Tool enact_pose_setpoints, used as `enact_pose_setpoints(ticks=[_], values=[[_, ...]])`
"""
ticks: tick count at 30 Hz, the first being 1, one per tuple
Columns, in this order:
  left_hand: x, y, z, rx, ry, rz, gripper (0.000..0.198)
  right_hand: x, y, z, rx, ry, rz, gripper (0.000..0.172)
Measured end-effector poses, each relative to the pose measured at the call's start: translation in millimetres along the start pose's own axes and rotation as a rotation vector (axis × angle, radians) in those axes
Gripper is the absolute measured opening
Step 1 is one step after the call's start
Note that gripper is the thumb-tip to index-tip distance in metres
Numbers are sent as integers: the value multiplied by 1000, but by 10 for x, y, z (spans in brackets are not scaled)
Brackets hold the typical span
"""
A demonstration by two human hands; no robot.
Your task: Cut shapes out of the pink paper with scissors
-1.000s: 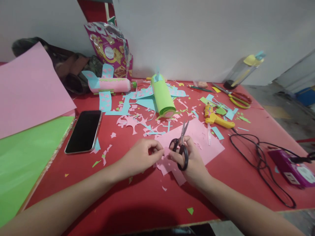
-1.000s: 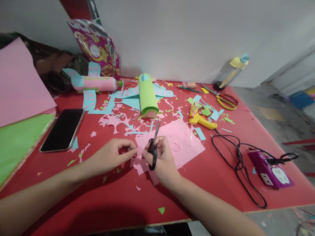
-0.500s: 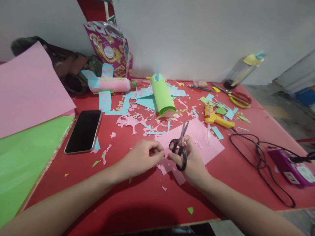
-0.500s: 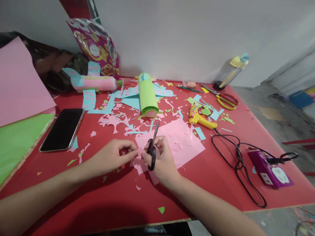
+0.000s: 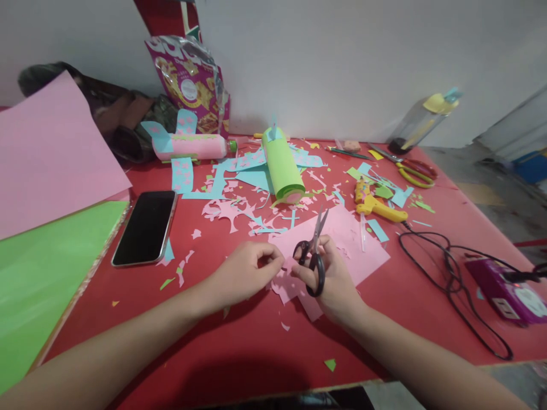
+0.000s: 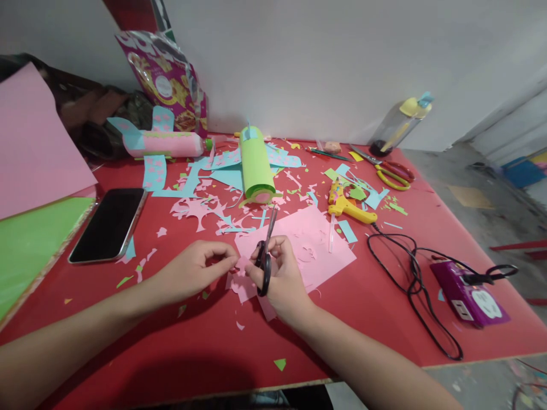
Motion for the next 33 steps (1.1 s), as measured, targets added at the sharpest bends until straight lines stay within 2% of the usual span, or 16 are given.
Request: enact_pose_setpoints(ticks=[21,33], values=[[9,-16,0,-18,4,-6,18,27,13,2,-16,22,-4,34],[44,-40,-7,55,42,30,25,43,37,-14,-33,42,-9,38]])
Point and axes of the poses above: each hand's wrist, its own z-axis towards the middle knuckle, its own x-axis out of the palm, y = z × x, the point moved 8 cm from there along z, towards the middle knuckle, and after that the axes turned 9 degrees about -y, right-handed, at the moved point
